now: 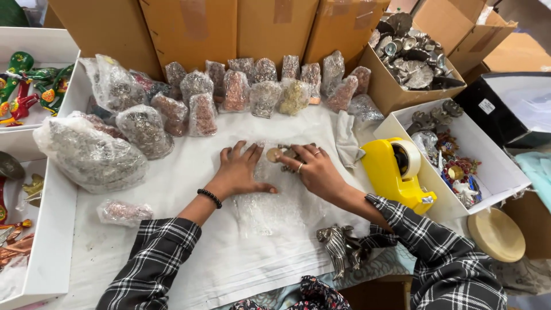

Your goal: The person wipes a small silver figurine with a white cloth, turning it to clean all sides. They then place the figurine on a sheet of bubble wrap, wrap it, and secure the package with tape from a yellow dispenser.

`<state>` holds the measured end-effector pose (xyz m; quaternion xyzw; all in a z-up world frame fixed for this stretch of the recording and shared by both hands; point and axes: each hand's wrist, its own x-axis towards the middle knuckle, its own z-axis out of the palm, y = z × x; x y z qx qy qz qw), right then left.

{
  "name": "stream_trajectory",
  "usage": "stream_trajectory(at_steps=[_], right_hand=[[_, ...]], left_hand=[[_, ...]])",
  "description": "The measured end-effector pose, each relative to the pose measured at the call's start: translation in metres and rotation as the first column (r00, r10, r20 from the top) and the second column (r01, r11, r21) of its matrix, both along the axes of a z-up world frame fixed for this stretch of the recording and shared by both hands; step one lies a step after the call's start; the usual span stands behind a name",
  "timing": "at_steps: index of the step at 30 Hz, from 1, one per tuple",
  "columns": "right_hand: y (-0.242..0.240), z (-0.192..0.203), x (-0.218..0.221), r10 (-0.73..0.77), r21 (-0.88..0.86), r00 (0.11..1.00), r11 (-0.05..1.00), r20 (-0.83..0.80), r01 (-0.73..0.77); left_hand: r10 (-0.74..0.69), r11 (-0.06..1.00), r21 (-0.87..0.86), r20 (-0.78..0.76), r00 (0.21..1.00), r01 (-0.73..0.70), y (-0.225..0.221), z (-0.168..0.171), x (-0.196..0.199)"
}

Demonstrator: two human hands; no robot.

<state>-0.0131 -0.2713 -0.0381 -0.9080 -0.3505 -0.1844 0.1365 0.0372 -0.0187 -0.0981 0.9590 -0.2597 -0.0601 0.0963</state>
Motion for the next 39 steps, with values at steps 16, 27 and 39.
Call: stream_trajectory(at_steps=[16,27,39], right_hand=[[-0.004,0.008,0.009,0.101,-0.302,0.992,0.946,-0.071,-0.118],[-0.044,0.058,-0.003,0.267,-0.446,0.910,0.805,-0.317,-0.391],[-0.085,0.039,-0.003,0.375,-0.294,0.860,0.827,-0.346,-0.479]], left_hand=[[-0.081,0.994,-0.058,0.175,0.981,0.093,0.027,0.040,-0.014],[-0.425,0.880,-0.033,0.392,0.816,0.474,0.054,0.035,-0.065],[-0.462,0.796,-0.325,0.218,0.859,0.511,0.061,0.024,-0.100]])
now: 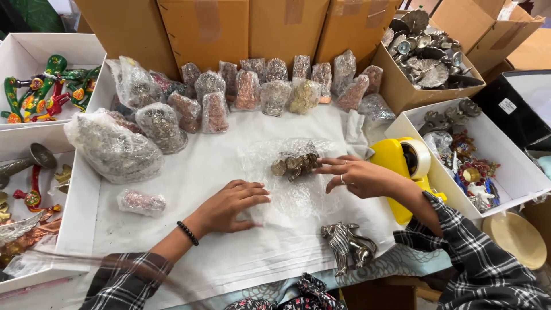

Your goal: The person wipes a small silver figurine with a white cloth, turning it to clean all sides. They then place the figurine on a sheet of bubble wrap, wrap it, and secure the package with tape from a yellow dispenser.

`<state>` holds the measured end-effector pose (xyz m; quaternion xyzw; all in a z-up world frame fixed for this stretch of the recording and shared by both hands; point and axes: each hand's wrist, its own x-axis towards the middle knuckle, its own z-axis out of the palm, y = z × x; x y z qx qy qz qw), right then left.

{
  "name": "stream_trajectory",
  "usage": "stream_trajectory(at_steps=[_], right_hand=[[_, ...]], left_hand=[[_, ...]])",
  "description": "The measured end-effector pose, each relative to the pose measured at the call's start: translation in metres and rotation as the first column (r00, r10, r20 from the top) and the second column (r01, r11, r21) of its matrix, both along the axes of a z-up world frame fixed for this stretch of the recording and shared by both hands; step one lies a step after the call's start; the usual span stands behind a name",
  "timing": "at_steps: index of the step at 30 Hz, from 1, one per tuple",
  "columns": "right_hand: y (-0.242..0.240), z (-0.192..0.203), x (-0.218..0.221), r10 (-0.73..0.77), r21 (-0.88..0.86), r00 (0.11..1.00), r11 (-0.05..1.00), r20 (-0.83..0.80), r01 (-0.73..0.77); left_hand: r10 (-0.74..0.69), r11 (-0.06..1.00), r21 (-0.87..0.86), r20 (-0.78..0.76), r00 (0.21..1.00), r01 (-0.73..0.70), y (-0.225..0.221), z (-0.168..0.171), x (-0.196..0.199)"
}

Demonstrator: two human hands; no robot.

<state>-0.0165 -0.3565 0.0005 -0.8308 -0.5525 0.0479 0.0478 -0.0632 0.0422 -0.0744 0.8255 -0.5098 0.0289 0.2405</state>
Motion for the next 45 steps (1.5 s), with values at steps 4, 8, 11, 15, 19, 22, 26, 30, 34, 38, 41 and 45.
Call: stream_trajectory(at_steps=[4,8,11,15,19,22,26,30,34,38,41,45], right_hand=[[0.006,0.003,-0.019,-0.024,-0.172,0.998,0.984,0.061,0.034],[0.011,0.000,-0.017,0.008,-0.075,0.961,0.997,0.277,0.013],[0.011,0.001,0.002,-0.205,-0.111,0.977,0.971,0.064,0.211],[-0.007,-0.027,0.040,-0.275,0.222,0.918,0.913,-0.286,0.343],[-0.014,-0.065,0.068,-0.431,0.163,0.394,0.480,-0.812,0.862],[0.003,-0.055,0.063,-0.226,0.175,0.254,0.319,-0.941,0.931],[0.018,-0.044,0.061,-0.209,0.109,0.169,0.273,-0.963,0.956],[0.023,-0.046,0.068,-0.192,0.196,0.243,0.234,-0.951,0.952],[0.019,-0.069,0.079,-0.196,0.209,0.226,0.101,-0.954,0.973],[0.023,-0.071,0.080,-0.178,0.161,0.164,0.035,-0.970,0.986],[0.026,-0.069,0.074,-0.123,0.087,0.088,0.019,-0.989,0.996],[0.026,-0.056,0.072,-0.137,0.102,0.103,0.013,-0.985,0.995]], left_hand=[[-0.052,0.999,0.005,-0.009,0.999,0.052,-0.016,0.031,0.004],[-0.034,0.998,0.047,0.006,0.999,0.033,-0.019,0.006,0.016],[-0.013,0.998,0.058,0.042,0.999,0.011,-0.020,-0.009,0.029],[0.129,0.984,-0.104,-0.157,0.979,-0.146,-0.022,-0.014,0.049],[0.125,0.835,-0.348,-0.635,0.762,-0.427,-0.019,-0.014,0.070],[0.086,0.774,-0.376,-0.734,0.673,-0.510,-0.019,-0.022,0.078],[0.032,0.736,-0.444,-0.732,0.681,-0.511,-0.024,-0.012,0.085],[-0.178,0.619,-0.540,-0.804,0.568,-0.571,-0.031,-0.001,0.104],[-0.258,0.381,-0.613,-0.790,0.557,-0.692,-0.035,0.020,0.103],[0.302,0.400,-0.719,-0.482,0.822,-0.569,-0.044,0.012,0.076],[0.252,0.898,-0.428,0.321,0.913,-0.097,-0.066,-0.017,0.044],[0.243,0.963,-0.233,0.534,0.810,-0.135,-0.098,-0.005,0.020]])
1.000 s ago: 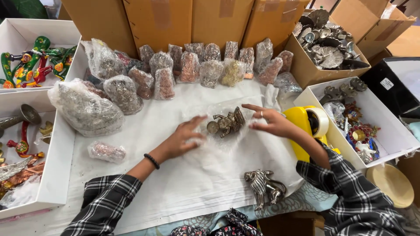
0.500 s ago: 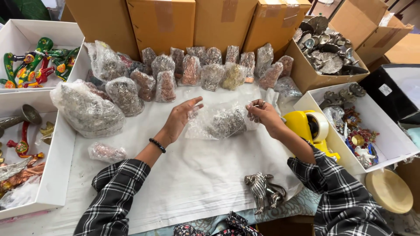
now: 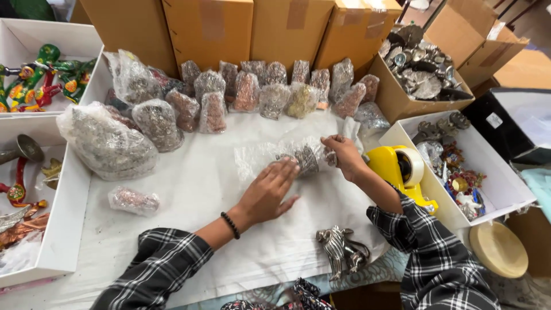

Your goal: The person wipes a small silver figurine with a white cloth, turning it to clean all sides. They then place the figurine on a sheet of bubble wrap, wrap it, and secure the package with tape from a yellow dispenser.

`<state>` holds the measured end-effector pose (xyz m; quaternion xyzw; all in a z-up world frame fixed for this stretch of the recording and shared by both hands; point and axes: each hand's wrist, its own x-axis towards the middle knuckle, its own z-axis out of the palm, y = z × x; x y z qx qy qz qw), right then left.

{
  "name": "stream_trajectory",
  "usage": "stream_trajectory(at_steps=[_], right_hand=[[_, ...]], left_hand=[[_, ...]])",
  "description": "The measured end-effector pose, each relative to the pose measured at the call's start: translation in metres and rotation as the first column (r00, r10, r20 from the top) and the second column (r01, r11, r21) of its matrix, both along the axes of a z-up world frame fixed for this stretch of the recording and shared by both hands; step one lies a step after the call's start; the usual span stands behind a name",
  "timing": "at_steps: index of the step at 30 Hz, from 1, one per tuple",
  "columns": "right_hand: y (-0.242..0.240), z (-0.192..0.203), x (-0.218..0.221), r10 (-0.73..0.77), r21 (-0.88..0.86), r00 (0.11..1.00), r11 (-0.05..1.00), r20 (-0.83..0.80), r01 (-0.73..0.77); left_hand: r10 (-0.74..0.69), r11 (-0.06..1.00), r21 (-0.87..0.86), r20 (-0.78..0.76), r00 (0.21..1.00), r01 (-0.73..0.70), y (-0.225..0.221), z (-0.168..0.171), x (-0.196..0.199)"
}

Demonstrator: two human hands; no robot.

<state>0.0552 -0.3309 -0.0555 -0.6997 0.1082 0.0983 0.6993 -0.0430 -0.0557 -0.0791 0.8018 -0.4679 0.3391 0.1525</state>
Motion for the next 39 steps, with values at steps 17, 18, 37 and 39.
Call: stream_trajectory(at_steps=[17,18,37,39], right_hand=[[0.096,0.087,0.027,0.894,-0.964,0.387,0.148,0.225,0.221],[0.099,0.080,0.034,0.889,-0.982,0.433,0.082,0.148,0.168],[0.076,0.006,0.131,0.840,-0.988,0.526,-0.068,-0.132,-0.138],[0.072,0.018,0.128,0.880,-0.982,0.474,0.081,-0.010,-0.172]], left_hand=[[0.171,0.980,-0.002,-0.504,0.846,-0.199,0.002,-0.020,0.057],[0.178,0.973,-0.021,-0.570,0.802,-0.231,0.003,-0.022,0.062],[0.166,0.894,-0.188,-0.706,0.689,-0.408,-0.012,0.008,0.089],[0.222,0.866,-0.203,-0.663,0.715,-0.457,-0.013,0.011,0.085]])
